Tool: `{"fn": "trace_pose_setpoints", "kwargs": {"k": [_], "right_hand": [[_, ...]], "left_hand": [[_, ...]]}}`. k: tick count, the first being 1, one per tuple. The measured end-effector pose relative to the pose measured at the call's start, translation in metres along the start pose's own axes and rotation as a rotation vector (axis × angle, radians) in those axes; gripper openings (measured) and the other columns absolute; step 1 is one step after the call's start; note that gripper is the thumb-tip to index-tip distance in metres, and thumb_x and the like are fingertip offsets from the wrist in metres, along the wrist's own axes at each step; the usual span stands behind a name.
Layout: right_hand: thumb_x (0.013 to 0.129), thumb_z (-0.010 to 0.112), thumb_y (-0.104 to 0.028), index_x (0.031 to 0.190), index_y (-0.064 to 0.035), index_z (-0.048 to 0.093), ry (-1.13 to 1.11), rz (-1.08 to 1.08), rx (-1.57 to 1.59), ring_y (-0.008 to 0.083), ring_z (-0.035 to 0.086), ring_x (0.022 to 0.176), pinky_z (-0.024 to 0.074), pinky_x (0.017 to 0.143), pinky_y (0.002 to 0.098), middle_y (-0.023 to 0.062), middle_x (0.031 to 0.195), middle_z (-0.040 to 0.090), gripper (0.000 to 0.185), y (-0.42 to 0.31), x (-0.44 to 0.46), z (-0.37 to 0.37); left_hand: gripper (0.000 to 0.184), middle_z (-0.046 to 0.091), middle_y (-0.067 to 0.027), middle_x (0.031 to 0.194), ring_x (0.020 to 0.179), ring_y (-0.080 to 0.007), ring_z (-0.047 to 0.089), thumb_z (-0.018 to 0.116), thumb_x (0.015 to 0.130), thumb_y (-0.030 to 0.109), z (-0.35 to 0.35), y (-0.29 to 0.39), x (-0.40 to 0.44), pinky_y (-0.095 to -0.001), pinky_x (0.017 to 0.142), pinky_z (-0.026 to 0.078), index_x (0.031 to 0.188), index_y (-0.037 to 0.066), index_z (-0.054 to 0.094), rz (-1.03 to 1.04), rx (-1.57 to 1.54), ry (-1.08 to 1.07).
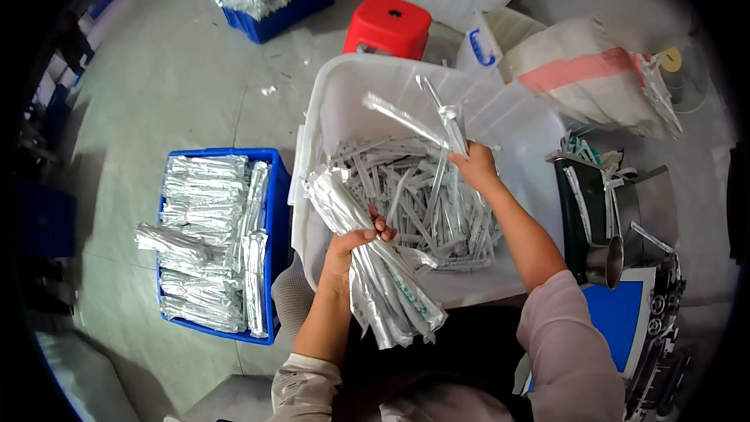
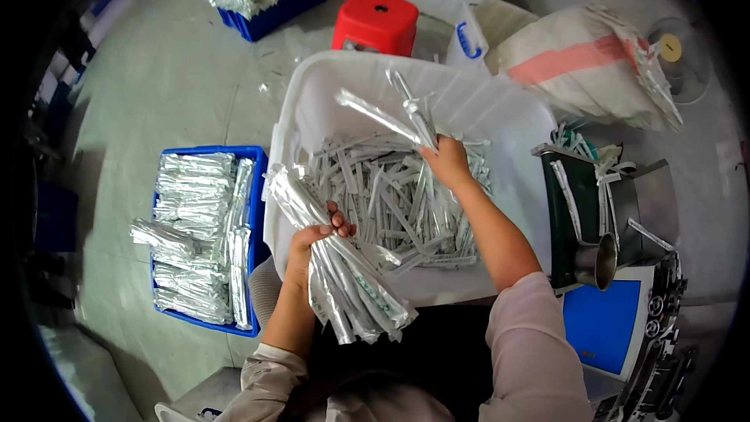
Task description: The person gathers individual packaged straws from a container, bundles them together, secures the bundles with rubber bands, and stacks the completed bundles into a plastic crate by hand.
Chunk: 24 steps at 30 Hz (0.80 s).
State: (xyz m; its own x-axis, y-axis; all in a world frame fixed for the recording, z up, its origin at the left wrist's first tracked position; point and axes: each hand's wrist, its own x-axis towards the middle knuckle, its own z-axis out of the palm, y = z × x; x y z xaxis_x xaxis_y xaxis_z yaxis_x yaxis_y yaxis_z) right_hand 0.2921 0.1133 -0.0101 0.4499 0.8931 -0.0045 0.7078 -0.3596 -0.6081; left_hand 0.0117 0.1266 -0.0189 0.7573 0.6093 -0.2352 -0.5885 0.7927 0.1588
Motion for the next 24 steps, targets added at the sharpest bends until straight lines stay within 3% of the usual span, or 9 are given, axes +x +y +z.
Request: {"fn": "trace_pose_setpoints", "kwargs": {"k": [4, 6, 8, 11, 12, 16, 20, 22, 24], "right_hand": [[0.075, 0.062, -0.024, 0.095, 0.0003, 0.057, 0.216, -0.122, -0.071, 0.0284, 0.06, 0.074, 0.0452, 0.069, 0.0354, 0.0164, 0.078, 0.062, 0.031, -0.017, -0.031, -0.026], [0.078, 0.06, -0.025, 0.099, -0.0003, 0.057, 0.04, -0.151, 0.309, 0.0253, 0.06, 0.078, 0.0451, 0.072, 0.0338, 0.0138, 0.082, 0.063, 0.033, -0.037, -0.061, -0.046], [0.08, 0.058, -0.027, 0.102, -0.0004, 0.055, -0.172, -0.174, 0.405, 0.0235, 0.059, 0.084, 0.0445, 0.076, 0.0335, 0.0129, 0.089, 0.063, 0.035, -0.063, -0.103, -0.06], [0.082, 0.053, -0.025, 0.123, -0.0065, 0.042, -0.385, -0.134, 0.152, 0.0316, 0.05, 0.106, 0.0386, 0.088, 0.0357, 0.0188, 0.11, 0.055, 0.046, -0.103, -0.16, -0.061], [0.08, 0.052, -0.024, 0.121, -0.004, 0.042, -0.381, -0.345, 0.282, 0.0338, 0.05, 0.105, 0.0388, 0.087, 0.0359, 0.0202, 0.109, 0.054, 0.046, -0.096, -0.165, -0.052], [0.08, 0.051, -0.022, 0.121, -0.0008, 0.041, -0.421, -0.219, 0.33, 0.0329, 0.051, 0.103, 0.0384, 0.088, 0.0357, 0.0219, 0.108, 0.054, 0.047, -0.108, -0.175, -0.075], [0.086, 0.048, -0.027, 0.12, -0.0008, 0.042, -0.307, -0.393, 0.349, 0.0298, 0.052, 0.099, 0.0391, 0.086, 0.0348, 0.0217, 0.106, 0.054, 0.044, -0.122, -0.181, -0.095], [0.088, 0.044, -0.034, 0.111, -0.0011, 0.05, -0.248, -0.445, 0.411, 0.0307, 0.056, 0.09, 0.0417, 0.08, 0.0365, 0.0216, 0.094, 0.058, 0.041, -0.14, -0.191, -0.109], [0.088, 0.042, -0.039, 0.097, -0.0002, 0.057, -0.288, -0.308, 0.13, 0.0329, 0.058, 0.077, 0.0437, 0.073, 0.0393, 0.0206, 0.077, 0.06, 0.043, -0.147, -0.2, -0.116]], "left_hand": [[0.035, 0.058, -0.0118, 0.084, 0.079, -0.0239, 0.055, 0.055, 0.058, -0.003, 0.022, -0.006, -0.019, -0.034, 0.078, 0.042, 0.093, 0.0, 0.052, 0.071, 0.058, -0.116], [0.042, 0.057, -0.0164, 0.102, 0.097, -0.0287, 0.054, 0.055, 0.059, -0.002, 0.051, -0.007, -0.034, -0.037, 0.09, 0.039, 0.101, -0.004, 0.05, 0.157, 0.293, 0.005], [0.054, 0.048, -0.0197, 0.119, 0.114, -0.0281, 0.044, 0.057, 0.06, 0.003, 0.06, -0.008, -0.033, -0.0365, 0.098, 0.033, 0.112, -0.007, 0.046, 0.272, 0.413, -0.159], [0.059, 0.05, -0.0176, 0.118, 0.112, -0.0259, 0.046, 0.06, 0.058, 0.008, 0.086, -0.016, -0.041, -0.0338, 0.094, 0.036, 0.114, -0.005, 0.046, 0.332, 0.707, -0.076], [0.065, 0.05, -0.0172, 0.119, 0.114, -0.0274, 0.045, 0.06, 0.057, 0.012, 0.082, -0.022, -0.035, -0.0346, 0.094, 0.035, 0.118, -0.005, 0.044, 0.333, 0.756, -0.038], [0.061, 0.053, -0.0156, 0.114, 0.105, -0.0269, 0.051, 0.062, 0.06, 0.006, 0.123, -0.036, -0.048, -0.0347, 0.09, 0.039, 0.117, -0.004, 0.045, 0.3, 0.892, -0.417], [0.04, 0.06, -0.0105, 0.091, 0.082, -0.0192, 0.058, 0.065, 0.064, 0.003, 0.171, -0.035, -0.059, -0.0311, 0.076, 0.045, 0.103, -0.001, 0.054, 0.267, 0.98, -0.094], [0.032, 0.062, -0.0126, 0.09, 0.079, -0.0202, 0.061, 0.061, 0.067, 0.009, 0.186, -0.024, -0.048, -0.0314, 0.078, 0.047, 0.097, -0.003, 0.058, 0.118, 1.112, -0.053], [0.029, 0.062, -0.012, 0.088, 0.078, -0.0197, 0.06, 0.059, 0.07, 0.01, 0.172, -0.022, -0.043, -0.0304, 0.075, 0.047, 0.096, -0.003, 0.059, -0.122, 0.831, -0.202]]}}
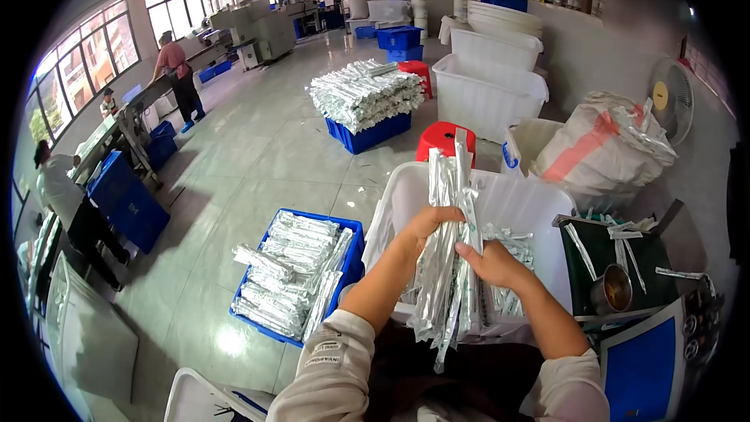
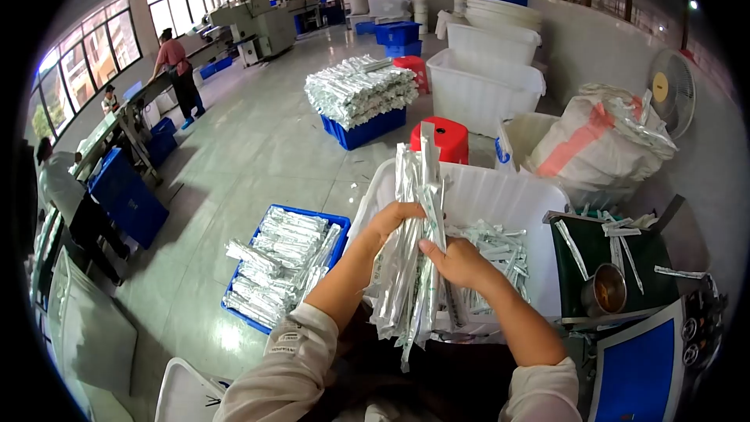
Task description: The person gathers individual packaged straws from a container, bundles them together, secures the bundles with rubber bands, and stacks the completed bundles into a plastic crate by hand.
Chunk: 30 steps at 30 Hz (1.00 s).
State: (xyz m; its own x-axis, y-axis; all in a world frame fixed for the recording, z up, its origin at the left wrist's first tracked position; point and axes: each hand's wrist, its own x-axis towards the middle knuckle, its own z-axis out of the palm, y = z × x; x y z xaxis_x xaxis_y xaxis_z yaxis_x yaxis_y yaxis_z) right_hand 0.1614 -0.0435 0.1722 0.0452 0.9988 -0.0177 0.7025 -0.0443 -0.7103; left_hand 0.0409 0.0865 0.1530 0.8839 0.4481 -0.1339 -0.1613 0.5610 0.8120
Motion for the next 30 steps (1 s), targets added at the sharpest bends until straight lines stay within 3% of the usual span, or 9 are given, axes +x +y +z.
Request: {"fn": "trace_pose_setpoints", "kwargs": {"k": [2, 5, 6, 13, 16, 18, 25, 28, 30], "right_hand": [[0.088, 0.041, -0.042, 0.085, 0.0029, 0.059, 0.046, 0.091, 0.061, 0.0307, 0.058, 0.064, 0.045, 0.064, 0.0395, 0.0182, 0.067, 0.059, 0.048, 0.003, -0.022, 0.02], [0.086, 0.053, -0.026, 0.107, -0.0029, 0.053, -0.033, 0.578, 1.077, 0.0094, 0.049, 0.064, 0.0425, 0.056, 0.0255, 0.0041, 0.079, 0.056, 0.031, 0.023, -0.072, 0.084], [0.085, 0.054, -0.016, 0.109, -0.003, 0.051, -0.038, 0.537, 1.165, 0.0144, 0.053, 0.089, 0.0449, 0.078, 0.0315, 0.0067, 0.097, 0.057, 0.028, 0.048, -0.09, 0.116], [0.085, 0.056, -0.027, 0.103, -0.0031, 0.054, -0.106, 0.442, 1.149, 0.0076, 0.049, 0.073, 0.0418, 0.062, 0.0239, 0.001, 0.087, 0.054, 0.03, 0.037, -0.111, 0.126], [0.088, 0.051, -0.025, 0.088, 0.0044, 0.056, 0.153, 0.267, 0.572, 0.0096, 0.045, 0.064, 0.0409, 0.059, 0.0284, 0.0062, 0.072, 0.055, 0.03, 0.05, -0.118, 0.138], [0.087, 0.05, -0.02, 0.08, 0.0076, 0.057, 0.25, 0.295, 0.481, 0.0151, 0.054, 0.059, 0.0443, 0.056, 0.0287, 0.0099, 0.068, 0.059, 0.029, 0.04, -0.125, 0.127], [0.088, 0.048, -0.029, 0.1, 0.0016, 0.05, 0.377, 0.433, 1.116, 0.0183, 0.06, 0.059, 0.0458, 0.045, 0.026, 0.0143, 0.08, 0.062, 0.033, 0.066, -0.075, 0.054], [0.073, 0.068, -0.033, 0.124, 0.0036, 0.033, 0.562, 0.165, 0.315, 0.0279, 0.044, 0.112, 0.0353, 0.093, 0.0349, 0.0192, 0.118, 0.047, 0.071, 0.093, -0.022, 0.028], [0.07, 0.07, -0.035, 0.126, 0.0025, 0.031, 0.571, -0.074, 0.201, 0.0283, 0.037, 0.119, 0.0319, 0.096, 0.0351, 0.02, 0.124, 0.042, 0.078, 0.073, 0.005, 0.019]], "left_hand": [[0.02, 0.062, -0.0113, 0.079, 0.068, -0.02, 0.061, 0.059, 0.07, 0.008, -0.003, -0.022, -0.006, -0.0315, 0.063, 0.051, 0.087, -0.003, 0.06, -0.058, -0.059, 0.059], [0.027, 0.061, -0.0113, 0.087, 0.077, -0.0183, 0.059, 0.058, 0.074, 0.016, -0.031, -0.095, -0.045, -0.0303, 0.072, 0.048, 0.095, -0.002, 0.059, -0.08, 0.225, 0.14], [0.03, 0.061, -0.0112, 0.091, 0.082, -0.0179, 0.059, 0.058, 0.075, 0.019, -0.049, -0.127, -0.055, -0.0294, 0.077, 0.046, 0.097, -0.001, 0.06, -0.058, 0.339, 0.136], [0.034, 0.061, -0.0103, 0.095, 0.088, -0.0171, 0.057, 0.057, 0.077, 0.02, -0.05, -0.148, -0.091, -0.0292, 0.083, 0.042, 0.102, -0.003, 0.059, -0.293, -0.049, 0.065], [0.035, 0.06, -0.0176, 0.098, 0.096, -0.0251, 0.055, 0.054, 0.078, 0.018, -0.055, -0.159, -0.086, -0.0351, 0.089, 0.04, 0.102, -0.007, 0.057, -0.14, 0.175, 0.178], [0.049, 0.054, -0.021, 0.107, 0.097, -0.0296, 0.055, 0.049, 0.076, 0.016, -0.059, -0.172, -0.084, -0.0383, 0.088, 0.042, 0.118, -0.008, 0.042, -0.188, -0.422, -0.075], [0.063, 0.054, -0.0181, 0.1, 0.094, -0.029, 0.056, 0.054, 0.065, 0.01, -0.034, -0.166, -0.08, -0.042, 0.081, 0.047, 0.123, -0.003, 0.033, -0.103, -0.717, -0.263], [0.067, 0.054, -0.0186, 0.101, 0.094, -0.0289, 0.056, 0.055, 0.064, 0.01, -0.025, -0.164, -0.074, -0.0416, 0.084, 0.045, 0.124, -0.003, 0.03, -0.204, -0.714, -0.312], [0.067, 0.054, -0.0187, 0.102, 0.095, -0.0292, 0.055, 0.055, 0.063, 0.01, -0.02, -0.162, -0.065, -0.0414, 0.088, 0.043, 0.124, -0.003, 0.031, -0.196, -0.702, -0.371]]}}
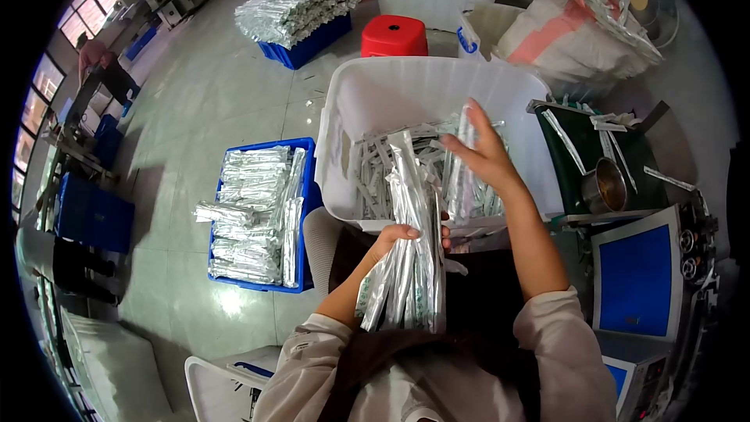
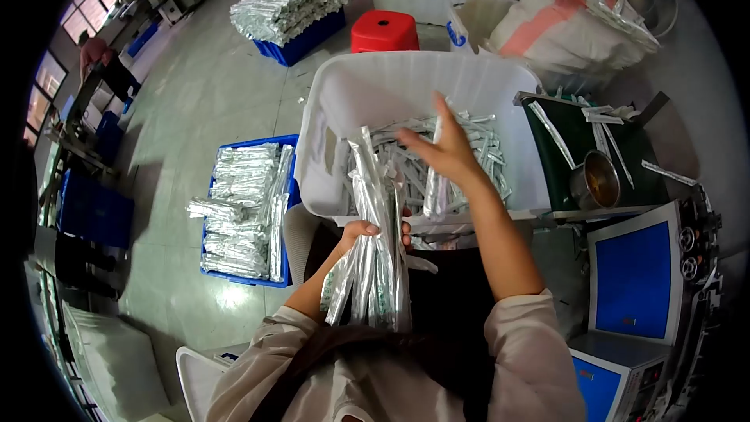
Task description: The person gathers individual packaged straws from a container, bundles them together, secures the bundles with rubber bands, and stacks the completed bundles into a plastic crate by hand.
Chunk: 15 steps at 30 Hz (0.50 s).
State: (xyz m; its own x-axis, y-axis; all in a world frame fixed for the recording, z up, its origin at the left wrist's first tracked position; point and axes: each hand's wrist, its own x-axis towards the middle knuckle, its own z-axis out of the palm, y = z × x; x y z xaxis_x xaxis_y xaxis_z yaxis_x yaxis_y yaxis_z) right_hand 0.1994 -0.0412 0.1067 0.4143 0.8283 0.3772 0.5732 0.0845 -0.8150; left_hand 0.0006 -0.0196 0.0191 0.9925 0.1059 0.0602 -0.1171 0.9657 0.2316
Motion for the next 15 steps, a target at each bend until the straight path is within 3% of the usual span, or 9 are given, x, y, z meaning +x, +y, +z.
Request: {"fn": "trace_pose_setpoints", "kwargs": {"k": [2, 4, 5, 7, 10, 11, 13, 14, 15], "right_hand": [[0.071, 0.069, -0.034, 0.125, 0.0015, 0.035, -0.079, -0.108, 0.066, 0.0289, 0.035, 0.121, 0.0313, 0.097, 0.0346, 0.0197, 0.127, 0.04, 0.073, -0.041, 0.016, 0.013], [0.077, 0.064, -0.024, 0.124, -0.0035, 0.042, -0.281, -0.554, -0.376, 0.0283, 0.039, 0.119, 0.0316, 0.097, 0.0337, 0.0156, 0.128, 0.041, 0.056, -0.049, 0.031, 0.022], [0.077, 0.064, -0.024, 0.124, -0.0035, 0.042, -0.277, -0.546, -0.373, 0.0283, 0.039, 0.119, 0.0316, 0.097, 0.0337, 0.0156, 0.128, 0.041, 0.056, -0.044, 0.029, 0.022], [0.08, 0.058, -0.02, 0.115, -0.0045, 0.051, -0.847, 0.083, -0.123, 0.0302, 0.051, 0.106, 0.0383, 0.09, 0.036, 0.0152, 0.114, 0.054, 0.038, -0.03, 0.021, 0.025], [0.081, 0.054, -0.024, 0.112, -0.0051, 0.053, -0.363, -0.326, 0.03, 0.0258, 0.062, 0.074, 0.0478, 0.073, 0.0352, 0.013, 0.081, 0.063, 0.036, -0.017, -0.028, 0.042], [0.081, 0.054, -0.024, 0.112, -0.0051, 0.053, -0.382, -0.311, 0.035, 0.0258, 0.062, 0.074, 0.0478, 0.073, 0.0352, 0.013, 0.081, 0.063, 0.036, -0.016, -0.033, 0.043], [0.087, 0.048, -0.025, 0.118, -0.0036, 0.048, -0.443, -0.18, -0.187, 0.0276, 0.056, 0.098, 0.0422, 0.083, 0.0367, 0.0146, 0.106, 0.058, 0.038, -0.036, -0.043, 0.039], [0.088, 0.046, -0.034, 0.121, -0.005, 0.044, -0.324, -0.37, -0.274, 0.0258, 0.052, 0.105, 0.0409, 0.084, 0.0358, 0.0129, 0.121, 0.049, 0.045, -0.023, -0.044, 0.043], [0.088, 0.043, -0.037, 0.123, -0.0054, 0.043, -0.259, -0.229, 0.016, 0.0259, 0.049, 0.107, 0.0393, 0.086, 0.0356, 0.0121, 0.126, 0.042, 0.047, -0.013, -0.05, 0.047]], "left_hand": [[0.066, 0.053, -0.0185, 0.102, 0.096, -0.0293, 0.054, 0.056, 0.062, 0.011, 0.005, -0.004, 0.001, -0.0409, 0.089, 0.041, 0.122, -0.004, 0.033, -0.078, 0.056, 0.135], [0.068, 0.053, -0.0187, 0.103, 0.1, -0.0289, 0.052, 0.057, 0.06, 0.013, 0.016, -0.003, 0.005, -0.039, 0.092, 0.039, 0.122, -0.005, 0.033, -0.132, 0.121, 0.139], [0.07, 0.053, -0.0192, 0.104, 0.1, -0.0298, 0.052, 0.058, 0.06, 0.014, 0.017, -0.004, 0.005, -0.0398, 0.092, 0.039, 0.122, -0.005, 0.032, -0.114, 0.147, 0.131], [0.072, 0.053, -0.0196, 0.104, 0.101, -0.0308, 0.051, 0.058, 0.059, 0.016, 0.024, -0.004, 0.002, -0.0406, 0.091, 0.04, 0.123, -0.005, 0.032, -0.097, 0.179, 0.12], [0.072, 0.052, -0.0208, 0.103, 0.099, -0.0333, 0.052, 0.061, 0.058, 0.02, 0.031, -0.004, 0.001, -0.0436, 0.091, 0.04, 0.12, -0.007, 0.035, -0.047, 0.08, 0.016], [0.069, 0.052, -0.0209, 0.102, 0.099, -0.0346, 0.052, 0.061, 0.057, 0.021, 0.021, -0.008, 0.001, -0.0452, 0.091, 0.039, 0.116, -0.008, 0.039, -0.068, 0.052, -0.008], [0.058, 0.053, -0.0186, 0.092, 0.092, -0.0333, 0.054, 0.063, 0.057, 0.023, 0.002, -0.013, 0.001, -0.0458, 0.088, 0.039, 0.103, -0.008, 0.047, -0.122, 0.007, -0.05], [0.052, 0.052, -0.0149, 0.084, 0.081, -0.0293, 0.054, 0.064, 0.058, 0.023, -0.004, -0.014, 0.001, -0.0419, 0.081, 0.042, 0.099, -0.005, 0.048, -0.084, 0.193, 0.14], [0.05, 0.051, -0.0137, 0.083, 0.077, -0.0276, 0.053, 0.063, 0.058, 0.021, 0.011, -0.012, 0.004, -0.0403, 0.078, 0.042, 0.099, -0.004, 0.048, -0.02, 0.221, 0.179]]}}
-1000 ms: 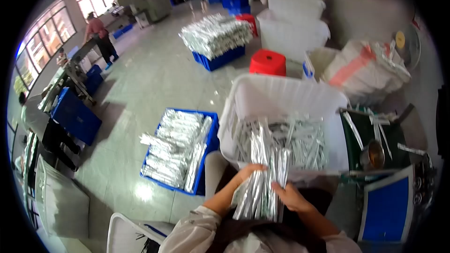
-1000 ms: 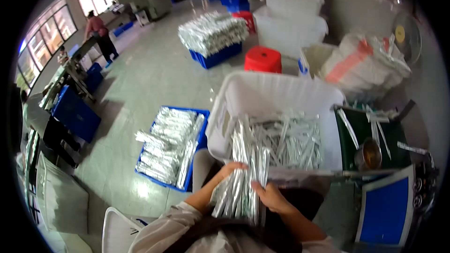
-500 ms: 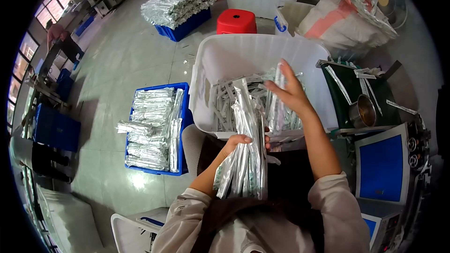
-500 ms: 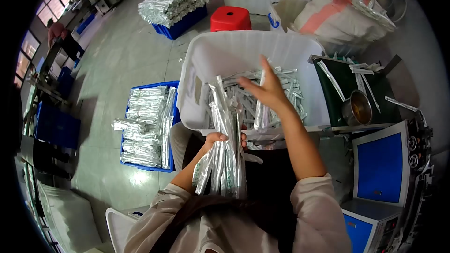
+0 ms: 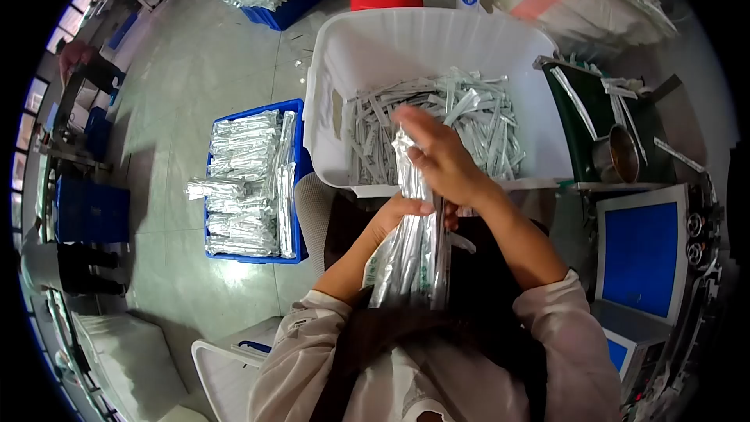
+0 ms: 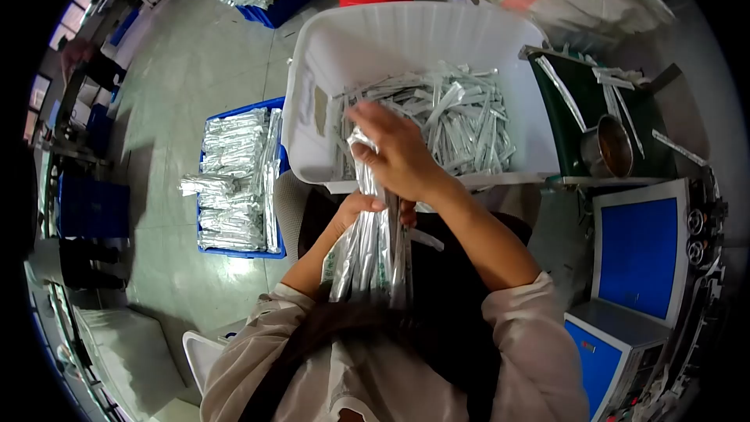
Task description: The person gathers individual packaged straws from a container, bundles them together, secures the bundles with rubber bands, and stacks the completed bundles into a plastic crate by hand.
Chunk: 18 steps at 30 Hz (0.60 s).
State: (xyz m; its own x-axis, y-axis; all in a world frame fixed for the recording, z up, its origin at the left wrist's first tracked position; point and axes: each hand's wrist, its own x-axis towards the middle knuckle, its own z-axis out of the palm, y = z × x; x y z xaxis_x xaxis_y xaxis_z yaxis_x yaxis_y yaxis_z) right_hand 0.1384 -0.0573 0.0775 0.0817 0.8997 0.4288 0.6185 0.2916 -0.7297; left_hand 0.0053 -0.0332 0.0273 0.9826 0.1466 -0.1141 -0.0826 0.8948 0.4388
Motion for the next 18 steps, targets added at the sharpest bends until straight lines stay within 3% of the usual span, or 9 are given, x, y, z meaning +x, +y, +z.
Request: {"fn": "trace_pose_setpoints", "kwargs": {"k": [2, 3, 5, 7, 8, 10, 13, 15, 18], "right_hand": [[0.089, 0.038, -0.045, 0.125, -0.0047, 0.04, 0.071, 0.356, 0.609, 0.0243, 0.045, 0.11, 0.0331, 0.093, 0.0329, 0.0122, 0.135, 0.029, 0.054, -0.002, -0.014, -0.011], [0.089, 0.038, -0.045, 0.125, -0.0047, 0.04, 0.061, 0.351, 0.612, 0.0243, 0.045, 0.11, 0.0331, 0.093, 0.0329, 0.0122, 0.135, 0.029, 0.054, 0.001, -0.028, -0.008], [0.093, 0.032, -0.034, 0.129, -0.0041, 0.032, -0.24, 0.453, 0.818, 0.0229, 0.037, 0.118, 0.0298, 0.097, 0.0362, 0.0145, 0.128, 0.038, 0.046, 0.013, -0.062, 0.015], [0.091, 0.039, -0.025, 0.118, -0.0007, 0.045, -0.102, 0.519, 0.525, 0.0196, 0.052, 0.097, 0.04, 0.084, 0.0305, 0.0156, 0.107, 0.054, 0.036, 0.0, -0.089, 0.038], [0.091, 0.039, -0.025, 0.118, -0.0007, 0.045, -0.1, 0.519, 0.538, 0.0196, 0.052, 0.097, 0.04, 0.084, 0.0305, 0.0156, 0.107, 0.054, 0.036, -0.002, -0.092, 0.037], [0.088, 0.045, -0.016, 0.1, 0.0025, 0.056, -0.227, 0.687, 0.363, 0.0168, 0.057, 0.07, 0.0439, 0.065, 0.0277, 0.0143, 0.079, 0.061, 0.024, -0.018, -0.094, 0.018], [0.084, 0.051, -0.011, 0.084, 0.0044, 0.059, -0.097, 0.553, 0.266, 0.0162, 0.056, 0.057, 0.0421, 0.053, 0.0279, 0.0139, 0.064, 0.058, 0.018, -0.015, -0.107, 0.014], [0.083, 0.052, -0.012, 0.081, 0.0031, 0.058, -0.148, 0.614, 0.197, 0.0174, 0.056, 0.057, 0.0426, 0.054, 0.0285, 0.0159, 0.067, 0.058, 0.016, -0.015, -0.122, 0.001], [0.081, 0.055, -0.012, 0.079, 0.0011, 0.058, -0.219, 0.467, -0.115, 0.0176, 0.056, 0.055, 0.043, 0.054, 0.0282, 0.0158, 0.064, 0.057, 0.014, -0.006, -0.167, -0.011]], "left_hand": [[0.051, 0.051, -0.0128, 0.084, 0.074, -0.0257, 0.051, 0.061, 0.061, 0.016, 0.014, 0.008, -0.003, -0.0387, 0.074, 0.042, 0.106, 0.0, 0.044, 0.109, -0.036, 0.056], [0.054, 0.051, -0.0126, 0.088, 0.077, -0.0262, 0.054, 0.059, 0.064, 0.016, 0.002, 0.015, -0.004, -0.0397, 0.077, 0.043, 0.112, 0.0, 0.038, 0.167, -0.021, -0.019], [0.057, 0.051, -0.011, 0.09, 0.083, -0.0256, 0.056, 0.058, 0.066, 0.017, -0.011, 0.023, -0.003, -0.0401, 0.082, 0.043, 0.114, 0.0, 0.035, 0.325, -0.214, -0.058], [0.053, 0.052, -0.0087, 0.093, 0.087, -0.0221, 0.056, 0.056, 0.07, 0.019, -0.014, 0.032, 0.001, -0.037, 0.087, 0.043, 0.115, 0.0, 0.035, 0.414, -0.31, -0.144], [0.052, 0.053, -0.0103, 0.091, 0.087, -0.0238, 0.056, 0.055, 0.069, 0.018, -0.017, 0.032, -0.001, -0.0389, 0.085, 0.043, 0.114, -0.001, 0.036, 0.426, -0.381, -0.105], [0.051, 0.054, -0.0119, 0.09, 0.086, -0.0255, 0.056, 0.055, 0.068, 0.017, -0.017, 0.029, -0.002, -0.0409, 0.083, 0.043, 0.113, -0.002, 0.038, 0.421, -0.45, -0.056], [0.05, 0.055, -0.0127, 0.09, 0.091, -0.0278, 0.053, 0.056, 0.067, 0.014, -0.011, 0.019, -0.004, -0.0401, 0.086, 0.041, 0.112, 0.0, 0.041, 0.389, -0.351, 0.031], [0.055, 0.055, -0.0112, 0.092, 0.092, -0.0272, 0.054, 0.057, 0.065, 0.015, -0.011, 0.01, -0.003, -0.0437, 0.098, 0.032, 0.115, 0.001, 0.039, 0.331, -0.221, 0.047], [0.062, 0.057, -0.0137, 0.095, 0.093, -0.0307, 0.055, 0.06, 0.059, 0.014, -0.013, 0.017, -0.002, -0.0472, 0.104, 0.02, 0.116, 0.004, 0.038, 0.366, -0.096, -0.096]]}}
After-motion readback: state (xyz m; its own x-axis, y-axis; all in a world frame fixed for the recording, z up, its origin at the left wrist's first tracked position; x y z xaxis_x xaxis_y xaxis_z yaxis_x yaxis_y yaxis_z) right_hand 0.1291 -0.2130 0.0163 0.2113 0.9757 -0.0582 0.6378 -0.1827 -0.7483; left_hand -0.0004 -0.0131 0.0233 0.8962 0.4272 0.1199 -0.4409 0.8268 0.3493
